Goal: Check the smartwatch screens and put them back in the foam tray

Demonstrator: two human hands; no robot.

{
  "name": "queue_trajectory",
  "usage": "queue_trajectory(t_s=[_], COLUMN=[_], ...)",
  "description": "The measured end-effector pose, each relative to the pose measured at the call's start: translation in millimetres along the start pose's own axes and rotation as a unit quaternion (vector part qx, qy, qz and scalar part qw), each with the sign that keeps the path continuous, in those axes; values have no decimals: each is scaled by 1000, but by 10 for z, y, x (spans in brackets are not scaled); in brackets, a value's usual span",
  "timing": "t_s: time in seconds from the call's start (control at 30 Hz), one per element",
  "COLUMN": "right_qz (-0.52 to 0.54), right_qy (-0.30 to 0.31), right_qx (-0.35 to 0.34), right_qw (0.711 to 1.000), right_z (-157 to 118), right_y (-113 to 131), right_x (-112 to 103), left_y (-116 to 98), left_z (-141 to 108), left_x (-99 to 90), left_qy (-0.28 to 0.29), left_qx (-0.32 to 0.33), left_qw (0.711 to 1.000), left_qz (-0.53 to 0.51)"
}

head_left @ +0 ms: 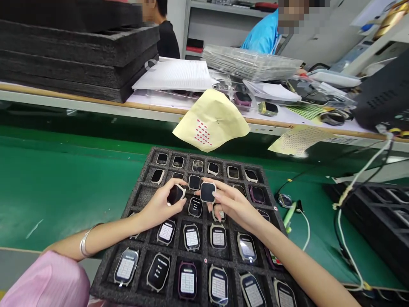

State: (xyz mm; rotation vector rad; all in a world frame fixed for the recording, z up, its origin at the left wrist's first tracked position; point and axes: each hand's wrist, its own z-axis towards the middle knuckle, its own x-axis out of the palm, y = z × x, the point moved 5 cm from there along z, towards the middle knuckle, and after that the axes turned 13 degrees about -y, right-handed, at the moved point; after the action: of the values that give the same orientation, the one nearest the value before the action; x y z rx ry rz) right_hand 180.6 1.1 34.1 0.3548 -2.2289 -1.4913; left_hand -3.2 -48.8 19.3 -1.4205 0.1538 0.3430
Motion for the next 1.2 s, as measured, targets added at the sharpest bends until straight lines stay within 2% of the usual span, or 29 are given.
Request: queue_trajectory(t_s=[0.37, 0.63, 0.83, 1.0, 1.2], right_qz=[30, 73, 76, 73, 53], right_qy=[19, 64, 60, 47, 43], right_qx=[4, 12, 9, 3, 2], right_qw=[999, 995, 995, 996, 998], right_z=[20, -16, -27, -46, -38], right_y=[-53, -34, -43, -36, -40], right_x=[-68, -88, -114, -113, -101], left_y=[16, 19, 32, 46, 33], left_z=[-17, -39, -36, -38, -39], left_x=[26, 35, 32, 49, 44], left_qy=[17, 23, 24, 54, 58], left_qx=[-30, -47, -47, -48, -52], left_qw=[999, 997, 997, 996, 996], left_qz=[-26, -51, -54, -50, -48])
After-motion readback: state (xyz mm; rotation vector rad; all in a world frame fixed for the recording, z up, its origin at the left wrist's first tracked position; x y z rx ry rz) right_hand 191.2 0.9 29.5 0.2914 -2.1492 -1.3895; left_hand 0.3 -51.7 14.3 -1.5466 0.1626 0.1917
